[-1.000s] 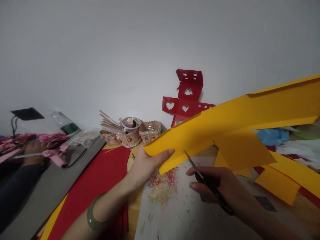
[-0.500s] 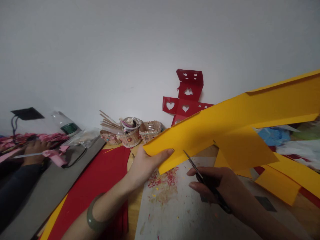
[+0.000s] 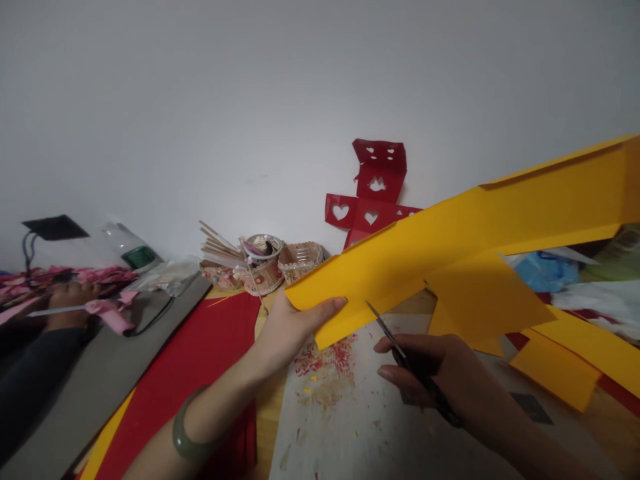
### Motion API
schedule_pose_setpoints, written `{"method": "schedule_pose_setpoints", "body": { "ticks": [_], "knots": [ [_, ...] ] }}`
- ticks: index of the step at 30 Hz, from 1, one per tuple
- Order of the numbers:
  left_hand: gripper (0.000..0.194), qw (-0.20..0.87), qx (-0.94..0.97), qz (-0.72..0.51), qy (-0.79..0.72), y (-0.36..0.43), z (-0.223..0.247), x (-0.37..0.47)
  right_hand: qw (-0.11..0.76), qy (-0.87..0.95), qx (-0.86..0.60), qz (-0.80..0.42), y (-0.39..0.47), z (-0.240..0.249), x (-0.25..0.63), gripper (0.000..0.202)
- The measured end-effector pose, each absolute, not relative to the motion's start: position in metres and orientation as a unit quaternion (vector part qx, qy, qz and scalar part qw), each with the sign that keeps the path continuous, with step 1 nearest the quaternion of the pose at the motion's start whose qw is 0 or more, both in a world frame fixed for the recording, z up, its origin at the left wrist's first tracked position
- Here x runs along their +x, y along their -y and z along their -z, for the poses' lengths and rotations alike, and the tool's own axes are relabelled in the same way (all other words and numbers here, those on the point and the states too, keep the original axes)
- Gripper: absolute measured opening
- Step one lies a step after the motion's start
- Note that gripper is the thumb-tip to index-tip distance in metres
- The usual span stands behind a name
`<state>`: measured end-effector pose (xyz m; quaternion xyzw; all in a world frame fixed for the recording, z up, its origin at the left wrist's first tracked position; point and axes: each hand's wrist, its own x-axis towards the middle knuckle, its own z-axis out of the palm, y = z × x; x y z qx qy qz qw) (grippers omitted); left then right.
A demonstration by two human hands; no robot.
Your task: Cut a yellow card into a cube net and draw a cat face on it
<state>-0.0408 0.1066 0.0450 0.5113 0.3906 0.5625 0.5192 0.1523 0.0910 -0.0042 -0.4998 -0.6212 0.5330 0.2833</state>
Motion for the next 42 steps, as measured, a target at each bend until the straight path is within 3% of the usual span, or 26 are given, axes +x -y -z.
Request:
{"method": "schedule_pose_setpoints", "body": {
  "ticks": [6, 15, 42],
  "knots": [
    [0.048, 0.52, 0.509, -0.565, -0.389, -0.107, -0.045, -0.04, 0.294, 0.609, -0.505, -0.536, -0.086, -0.007, 0.149, 0.042],
    [0.019, 0.504, 0.508, -0.556, -0.422, -0.098, -0.04, -0.033, 0.269, 0.643, -0.406, -0.591, -0.09, 0.004, 0.15, 0.05],
    [0.02, 0.515, 0.497, -0.543, -0.439, -0.085, -0.035, -0.026, 0.304, 0.633, -0.443, -0.558, -0.089, 0.006, 0.149, 0.053]
  ]
}}
